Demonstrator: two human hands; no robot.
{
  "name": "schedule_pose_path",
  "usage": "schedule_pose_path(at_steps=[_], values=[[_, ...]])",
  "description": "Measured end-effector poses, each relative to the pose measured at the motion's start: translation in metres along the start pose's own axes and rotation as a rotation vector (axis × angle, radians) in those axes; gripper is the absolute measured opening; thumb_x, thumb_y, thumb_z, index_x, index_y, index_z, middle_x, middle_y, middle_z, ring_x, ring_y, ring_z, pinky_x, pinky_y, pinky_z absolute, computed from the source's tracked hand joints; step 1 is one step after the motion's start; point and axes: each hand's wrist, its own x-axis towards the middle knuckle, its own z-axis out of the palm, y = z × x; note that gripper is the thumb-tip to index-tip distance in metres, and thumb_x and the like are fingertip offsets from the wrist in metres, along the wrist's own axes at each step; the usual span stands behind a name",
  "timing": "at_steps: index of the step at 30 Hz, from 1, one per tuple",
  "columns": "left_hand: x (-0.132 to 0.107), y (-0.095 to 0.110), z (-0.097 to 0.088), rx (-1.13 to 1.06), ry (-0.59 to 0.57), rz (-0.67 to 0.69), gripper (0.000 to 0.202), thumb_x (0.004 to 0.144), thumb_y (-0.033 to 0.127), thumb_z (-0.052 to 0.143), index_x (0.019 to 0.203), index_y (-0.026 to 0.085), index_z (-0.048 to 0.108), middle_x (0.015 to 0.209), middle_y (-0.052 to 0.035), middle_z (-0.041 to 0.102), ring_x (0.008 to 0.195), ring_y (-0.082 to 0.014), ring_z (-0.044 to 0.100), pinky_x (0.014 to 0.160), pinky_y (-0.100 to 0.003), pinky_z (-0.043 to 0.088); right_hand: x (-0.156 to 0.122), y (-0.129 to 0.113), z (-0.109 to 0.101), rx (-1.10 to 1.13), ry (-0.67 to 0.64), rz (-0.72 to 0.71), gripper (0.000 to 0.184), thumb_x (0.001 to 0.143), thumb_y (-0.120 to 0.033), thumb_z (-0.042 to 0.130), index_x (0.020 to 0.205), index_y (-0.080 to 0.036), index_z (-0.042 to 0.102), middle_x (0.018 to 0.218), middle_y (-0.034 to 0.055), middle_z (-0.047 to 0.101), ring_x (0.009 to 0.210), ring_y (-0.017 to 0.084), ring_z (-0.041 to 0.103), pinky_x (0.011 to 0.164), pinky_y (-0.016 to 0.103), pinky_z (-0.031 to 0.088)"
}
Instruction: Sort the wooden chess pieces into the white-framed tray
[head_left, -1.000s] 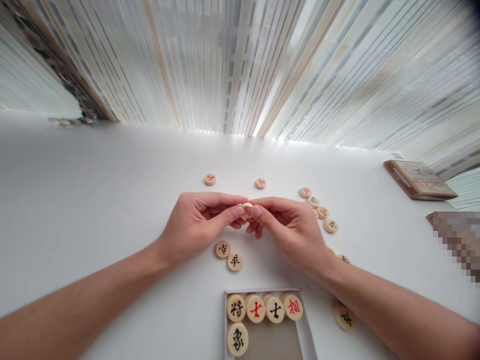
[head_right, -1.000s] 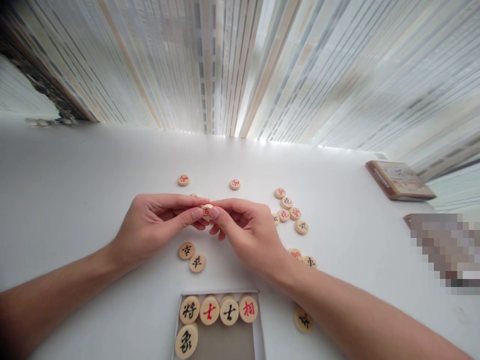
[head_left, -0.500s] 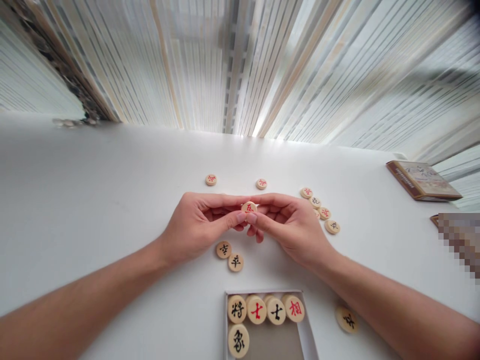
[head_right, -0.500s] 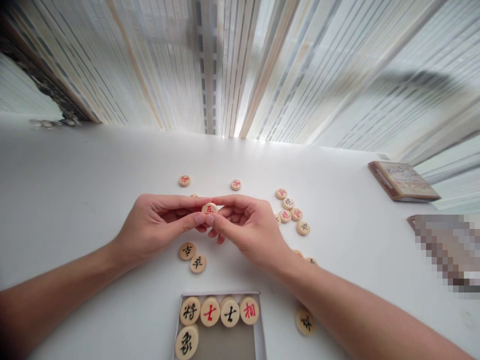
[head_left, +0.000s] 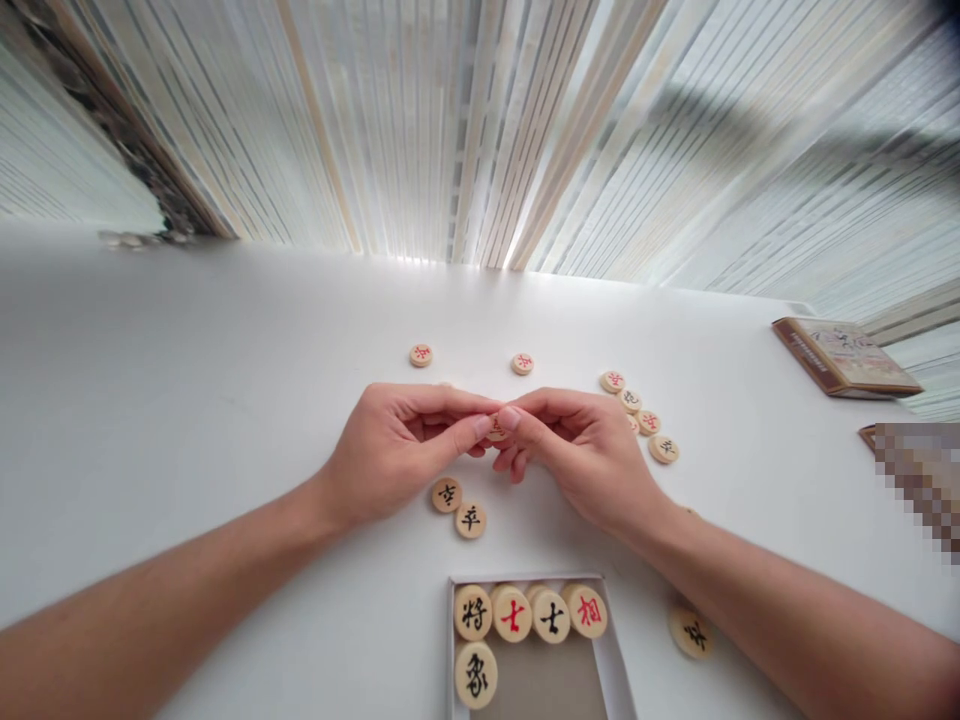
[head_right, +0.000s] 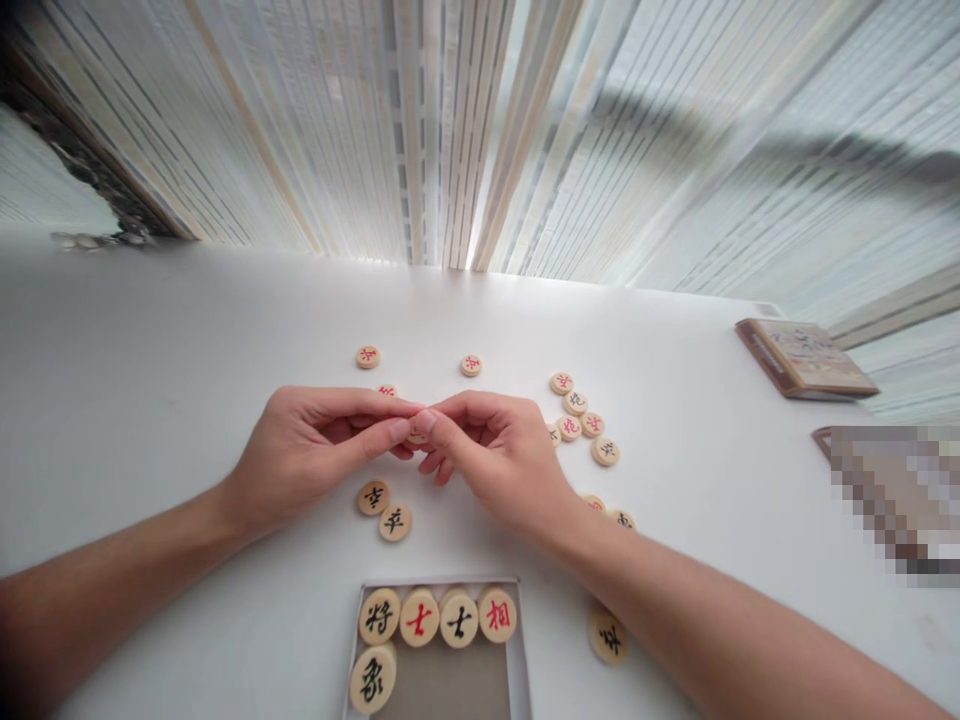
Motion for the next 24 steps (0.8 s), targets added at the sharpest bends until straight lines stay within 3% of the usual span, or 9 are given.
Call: schedule_pose_path(at_steps=[6,12,19,24], values=[[0.0017,-0.0015,0.0004,-0.084,-0.011,-0.020,0.023,0.088,0.018,0.084,0.111,0.017,0.086,0.096,-0.0065,0.087,0.083,-0.0187,0.082,0.080,-0.025,0.070,0.0026,0.0015,-0.0012,0.075,-0.002,0.032,0.025,0.088,-0.040,0.087,0.102,-0.019,0.087,0.080,0.0073,0.083,0.066,0.016,0.075,0.059,0.025,0.064],[0.0009,-0.0026,-0.0007,-0.101,-0.058,-0.013,0.026,0.091,0.018,0.083,0.117,0.020,0.085,0.098,-0.0065,0.087,0.082,-0.0201,0.083,0.079,-0.028,0.071,0.0029,0.0038,-0.0028,0.121,-0.016,0.067,0.032,0.078,-0.032,0.096,0.106,-0.020,0.087,0.080,0.0057,0.083,0.066,0.016,0.074,0.061,0.026,0.064],[-0.0016,-0.0019,-0.0004,-0.040,-0.116,0.013,0.025,0.095,0.018,0.078,0.119,0.023,0.085,0.090,-0.0045,0.086,0.081,-0.0200,0.083,0.079,-0.028,0.072,0.0031,0.0001,-0.0024,0.072,-0.013,0.145,0.031,0.069,-0.031,0.101,0.087,-0.015,0.083,0.071,0.0056,0.080,0.055,0.011,0.066,0.051,0.020,0.056],[-0.0018,-0.0018,-0.0005,0.004,-0.137,0.076,0.031,0.094,0.011,0.075,0.121,0.024,0.084,0.095,-0.0048,0.087,0.081,-0.0188,0.083,0.079,-0.026,0.071,0.0019,-0.0013,-0.0023,0.022,-0.029,0.136,0.028,0.076,-0.036,0.096,0.079,-0.015,0.079,0.071,0.0055,0.079,0.053,0.010,0.062,0.051,0.020,0.054]])
